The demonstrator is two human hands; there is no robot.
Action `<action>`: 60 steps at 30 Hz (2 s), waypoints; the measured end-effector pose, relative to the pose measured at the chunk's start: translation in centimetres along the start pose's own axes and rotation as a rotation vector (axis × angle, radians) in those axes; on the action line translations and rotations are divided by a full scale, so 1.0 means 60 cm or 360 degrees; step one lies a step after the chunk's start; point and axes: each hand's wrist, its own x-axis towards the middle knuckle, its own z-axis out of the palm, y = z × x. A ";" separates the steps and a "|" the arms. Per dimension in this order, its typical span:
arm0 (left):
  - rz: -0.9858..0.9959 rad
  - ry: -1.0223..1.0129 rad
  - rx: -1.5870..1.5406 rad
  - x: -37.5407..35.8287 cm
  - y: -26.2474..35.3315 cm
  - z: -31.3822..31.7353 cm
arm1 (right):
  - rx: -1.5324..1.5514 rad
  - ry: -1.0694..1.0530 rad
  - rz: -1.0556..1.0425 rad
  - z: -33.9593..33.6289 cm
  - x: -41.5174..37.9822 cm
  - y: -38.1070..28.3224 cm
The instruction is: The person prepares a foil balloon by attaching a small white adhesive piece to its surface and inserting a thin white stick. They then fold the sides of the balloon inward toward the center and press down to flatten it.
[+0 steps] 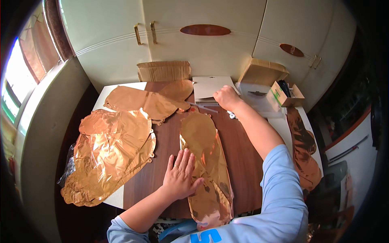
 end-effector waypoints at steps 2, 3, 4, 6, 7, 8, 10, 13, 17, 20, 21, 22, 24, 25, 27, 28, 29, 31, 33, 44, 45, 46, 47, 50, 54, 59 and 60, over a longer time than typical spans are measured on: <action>-0.0007 -0.0021 0.0004 0.001 0.001 0.000 | 0.0092 0.0032 0.0001 0.003 -0.009 -0.003; -0.0003 -0.0017 0.0003 0.001 0.002 0.001 | 0.0111 0.0051 0.0020 0.004 -0.011 -0.005; -0.0001 -0.0012 0.0006 0.000 0.001 0.001 | 0.0130 0.0075 0.0037 0.006 -0.012 -0.007; 0.0002 -0.0004 0.0012 -0.001 0.000 0.001 | 0.0251 0.0047 0.0112 0.010 -0.010 -0.007; 0.0004 -0.0002 0.0012 0.000 0.000 0.001 | 0.0351 -0.0007 0.0171 0.014 -0.007 -0.003; 0.0007 0.0001 0.0012 0.000 0.000 0.002 | 0.0450 -0.0062 0.0230 0.017 -0.004 0.002; -0.0002 -0.0022 0.0010 0.001 0.001 -0.001 | 0.0750 -0.0210 0.0407 0.004 0.001 0.015; 0.0001 -0.0015 0.0004 0.002 0.000 -0.001 | 0.1044 -0.0258 0.0539 0.009 -0.002 0.028; 0.0003 -0.0013 -0.0009 0.002 0.000 -0.003 | 0.1151 -0.0439 0.0659 -0.003 -0.003 0.035; 0.0003 -0.0030 0.0000 0.003 -0.001 -0.003 | 0.1123 -0.0522 0.0672 -0.010 0.001 0.039; 0.0004 -0.0032 -0.0005 0.003 0.000 -0.003 | 0.1192 -0.0488 0.0668 -0.002 -0.001 0.043; 0.0004 -0.0032 -0.0008 0.003 0.000 -0.004 | 0.1260 -0.0451 0.0664 0.005 -0.003 0.048; 0.0003 -0.0029 -0.0007 0.002 -0.001 -0.004 | 0.1337 -0.0423 0.0654 0.014 -0.006 0.054; 0.0004 -0.0026 -0.0004 0.002 -0.001 -0.004 | 0.1346 -0.0432 0.0650 0.017 -0.006 0.057; 0.0001 -0.0026 -0.0005 0.002 0.000 -0.004 | 0.1287 -0.0435 0.0620 0.010 -0.005 0.055; -0.0002 -0.0028 -0.0008 0.002 0.000 -0.004 | 0.1219 -0.0428 0.0593 0.000 -0.002 0.051; -0.0005 -0.0030 -0.0011 0.003 0.001 -0.004 | 0.1151 -0.0421 0.0566 -0.009 0.000 0.046; -0.0007 -0.0029 -0.0011 0.003 0.001 -0.006 | 0.0705 -0.0439 0.0418 -0.023 0.008 0.033; -0.0010 -0.0030 -0.0009 0.003 0.002 -0.006 | 0.0373 -0.0364 0.0302 -0.028 0.016 0.019; 0.0003 -0.0008 -0.0011 0.002 0.000 -0.004 | 0.0004 -0.0184 0.0284 -0.002 0.027 0.008; 0.0001 -0.0010 -0.0009 0.002 0.000 -0.004 | -0.0006 -0.0039 0.0301 -0.006 0.025 0.014; -0.0003 -0.0012 -0.0010 0.003 0.000 -0.004 | -0.0015 0.0103 0.0317 -0.011 0.024 0.021; -0.0005 -0.0017 -0.0011 0.003 0.001 -0.004 | -0.0024 0.0243 0.0334 -0.016 0.023 0.026; -0.0004 -0.0003 0.0002 -0.001 -0.001 0.002 | 0.0247 0.0639 0.0703 -0.082 0.023 0.026; -0.0045 -0.0029 -0.0072 0.000 0.000 0.002 | 0.1593 0.0582 0.1385 -0.242 -0.049 -0.027; -0.0207 -0.0020 -0.0855 -0.009 0.000 0.000 | 0.3609 0.0257 0.1885 -0.344 -0.208 -0.202; -0.0329 0.0040 -0.1161 -0.011 -0.006 0.005 | 0.3708 0.0168 0.2074 -0.356 -0.232 -0.244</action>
